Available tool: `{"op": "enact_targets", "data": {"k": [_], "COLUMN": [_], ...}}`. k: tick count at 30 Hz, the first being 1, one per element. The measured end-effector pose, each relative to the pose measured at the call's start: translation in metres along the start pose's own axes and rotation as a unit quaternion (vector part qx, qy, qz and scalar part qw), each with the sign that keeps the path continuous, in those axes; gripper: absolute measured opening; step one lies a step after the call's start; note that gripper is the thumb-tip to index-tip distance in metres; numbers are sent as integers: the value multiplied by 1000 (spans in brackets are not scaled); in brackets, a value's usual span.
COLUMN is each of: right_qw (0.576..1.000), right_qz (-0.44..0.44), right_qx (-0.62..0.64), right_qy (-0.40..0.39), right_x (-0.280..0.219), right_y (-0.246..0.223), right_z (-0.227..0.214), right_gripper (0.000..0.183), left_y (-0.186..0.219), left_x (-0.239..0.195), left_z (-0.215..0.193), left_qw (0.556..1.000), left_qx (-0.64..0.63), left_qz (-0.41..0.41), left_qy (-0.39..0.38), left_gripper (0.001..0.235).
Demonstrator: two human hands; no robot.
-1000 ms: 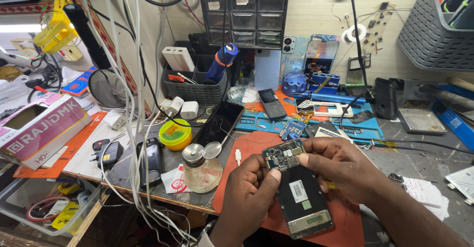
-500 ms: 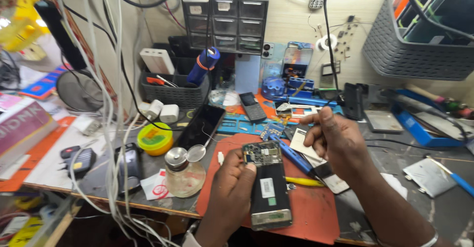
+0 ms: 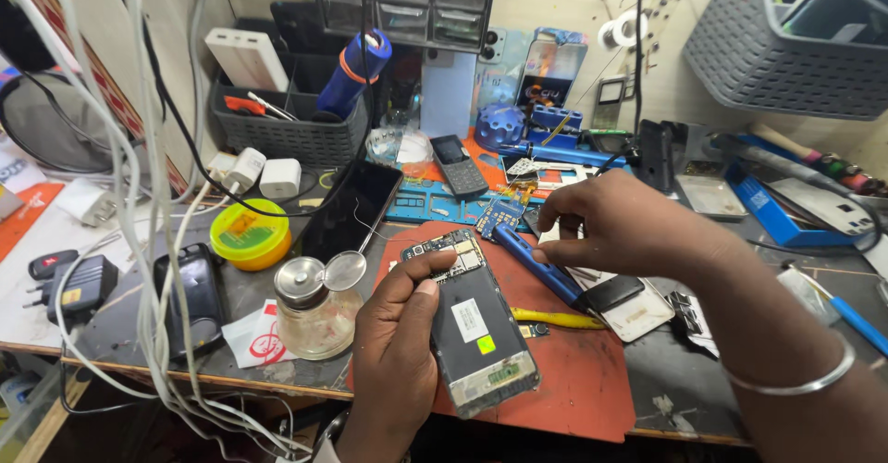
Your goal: The person disassembles a mobile phone, removes the battery, and uses a blue electric screwdriver to remove screws from the phone's back cover. The person handles the phone, battery, and screwdriver throughout the process.
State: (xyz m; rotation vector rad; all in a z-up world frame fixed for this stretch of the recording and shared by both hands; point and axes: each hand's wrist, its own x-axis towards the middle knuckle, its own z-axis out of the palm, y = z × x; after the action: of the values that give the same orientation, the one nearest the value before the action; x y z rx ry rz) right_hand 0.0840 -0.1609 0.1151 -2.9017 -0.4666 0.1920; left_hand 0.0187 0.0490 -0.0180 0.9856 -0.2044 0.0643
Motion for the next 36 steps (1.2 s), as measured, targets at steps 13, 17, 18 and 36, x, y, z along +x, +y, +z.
{"op": "enact_targets", "data": {"k": [13,17,18,36], "right_qw": [960,983,980,982], "right_qz": [-244,-146,-161,-117], "right_qx": [135,113,116,79], "right_qy": [-12,-23,5,-127], "right_x": [-1,-5,-5,-16], "right_y": [32,18,17,8], "right_z": [49,51,50,50], "right_gripper": [36,25,24,24], "left_y": [-3,0,1,-3], "left_x": [-5,-8,-7,-12], "left_z": [3,6,6,3], "left_qw": [1000,998,997,996], "left_qx": [10,-43,-48,-48], "left_qz": [25,12,11,55], "left_qy": [-4,-49,-52,-40], "left_gripper": [35,35,36,38]}}
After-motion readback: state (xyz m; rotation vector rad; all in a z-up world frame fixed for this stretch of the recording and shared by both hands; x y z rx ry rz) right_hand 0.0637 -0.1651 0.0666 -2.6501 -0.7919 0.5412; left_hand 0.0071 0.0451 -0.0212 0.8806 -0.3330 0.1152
